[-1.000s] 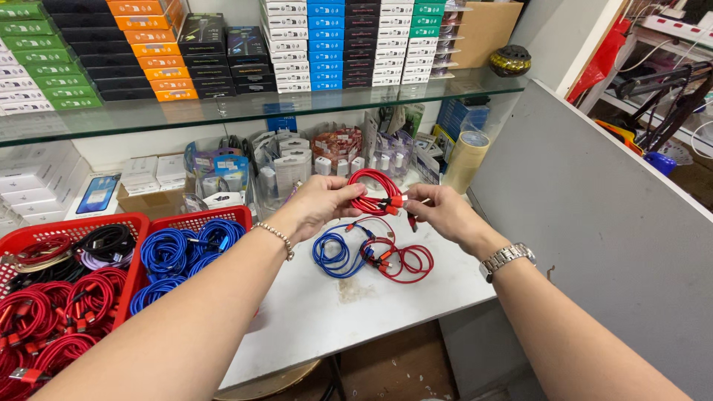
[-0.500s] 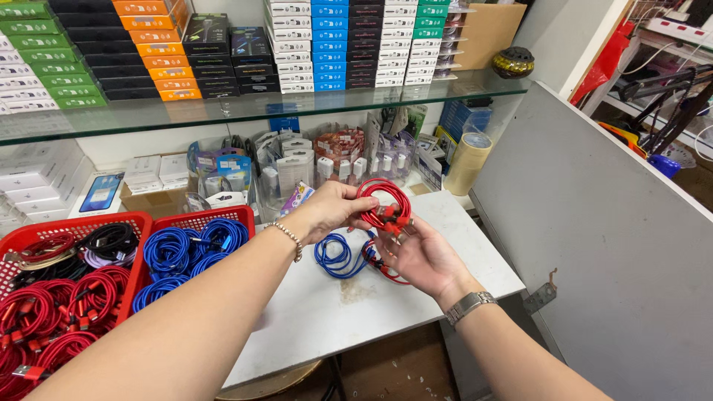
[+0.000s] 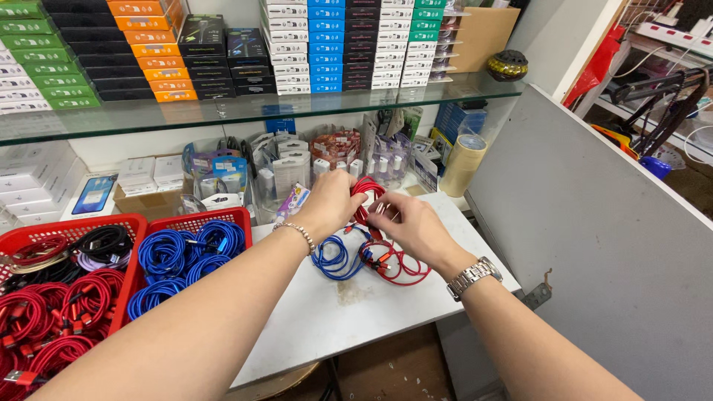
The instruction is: The person untangles and coils red and blue USB cables on a white table, then places them into red plastic baskets. The person handles each cable individually, straightens it, wraps it into a loop, and deposits it into the appropriate basket.
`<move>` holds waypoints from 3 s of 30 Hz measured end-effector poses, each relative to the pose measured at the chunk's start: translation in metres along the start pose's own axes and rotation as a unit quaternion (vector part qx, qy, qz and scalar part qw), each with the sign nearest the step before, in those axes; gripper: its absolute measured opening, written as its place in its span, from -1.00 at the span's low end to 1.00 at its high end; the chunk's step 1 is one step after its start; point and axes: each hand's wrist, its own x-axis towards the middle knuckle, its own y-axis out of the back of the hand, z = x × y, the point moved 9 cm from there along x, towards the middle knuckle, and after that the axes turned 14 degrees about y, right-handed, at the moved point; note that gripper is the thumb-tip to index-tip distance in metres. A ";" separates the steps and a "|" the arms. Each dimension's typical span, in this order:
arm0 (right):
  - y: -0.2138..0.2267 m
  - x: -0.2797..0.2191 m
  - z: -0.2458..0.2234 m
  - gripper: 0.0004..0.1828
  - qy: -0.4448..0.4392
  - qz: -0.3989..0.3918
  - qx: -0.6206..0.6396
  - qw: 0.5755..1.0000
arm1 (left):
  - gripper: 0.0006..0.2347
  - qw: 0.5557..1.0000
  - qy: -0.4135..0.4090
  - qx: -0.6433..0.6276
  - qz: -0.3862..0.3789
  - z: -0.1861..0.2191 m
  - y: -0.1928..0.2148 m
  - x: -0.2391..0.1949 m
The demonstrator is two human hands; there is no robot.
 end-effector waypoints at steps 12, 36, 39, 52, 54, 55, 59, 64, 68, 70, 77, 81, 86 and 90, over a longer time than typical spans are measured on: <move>-0.026 -0.019 0.042 -0.73 -0.216 -0.001 0.328 0.920 | -0.86 0.944 0.220 -0.243 0.035 -0.062 -0.006 0.007; -0.066 -0.009 0.065 -0.73 -0.162 0.176 0.644 0.727 | -0.91 0.858 0.337 -0.378 -0.089 -0.070 -0.053 0.010; -0.073 -0.006 0.084 -0.72 -0.221 0.221 0.588 0.746 | -0.90 0.847 0.334 -0.388 -0.144 -0.067 -0.066 0.007; -0.084 -0.004 0.079 -0.67 -0.248 0.063 0.666 0.701 | -0.87 0.719 0.398 -0.476 -0.313 -0.094 -0.096 0.004; -0.084 -0.009 0.070 -0.63 -0.233 0.055 0.686 0.687 | -0.86 0.752 0.387 -0.440 -0.303 -0.092 -0.093 0.006; -0.085 -0.009 0.070 -0.61 -0.238 0.055 0.676 0.695 | -0.85 0.769 0.385 -0.416 -0.295 -0.089 -0.094 0.005; -0.079 -0.010 0.080 -0.48 -0.283 0.102 0.545 0.783 | -0.78 0.795 0.353 -0.387 -0.305 -0.075 -0.095 -0.004; -0.063 -0.002 0.075 -0.47 -0.243 0.050 0.460 0.852 | -0.76 0.849 0.292 -0.346 -0.272 -0.074 -0.086 0.001; -0.056 0.007 0.080 -0.62 -0.214 0.049 0.369 0.903 | -0.65 0.900 0.263 -0.288 -0.193 -0.079 -0.075 0.013; -0.060 0.011 0.084 -0.66 -0.218 0.064 0.405 0.886 | -0.68 0.879 0.272 -0.338 -0.197 -0.082 -0.073 0.012; -0.080 0.022 0.076 -0.71 -0.217 0.063 0.539 0.812 | -0.73 0.824 0.348 -0.408 -0.184 -0.113 -0.048 -0.012; -0.101 0.038 0.061 -0.72 -0.221 0.025 0.495 0.840 | -0.75 0.832 0.334 -0.438 -0.065 -0.133 -0.013 -0.022; -0.136 0.069 0.025 -0.70 -0.167 -0.022 0.550 0.818 | -0.74 0.848 0.335 -0.404 0.079 -0.154 0.043 -0.055; -0.166 0.083 -0.001 -0.67 -0.157 -0.068 0.544 0.821 | -0.78 0.856 0.346 -0.357 0.141 -0.166 0.081 -0.081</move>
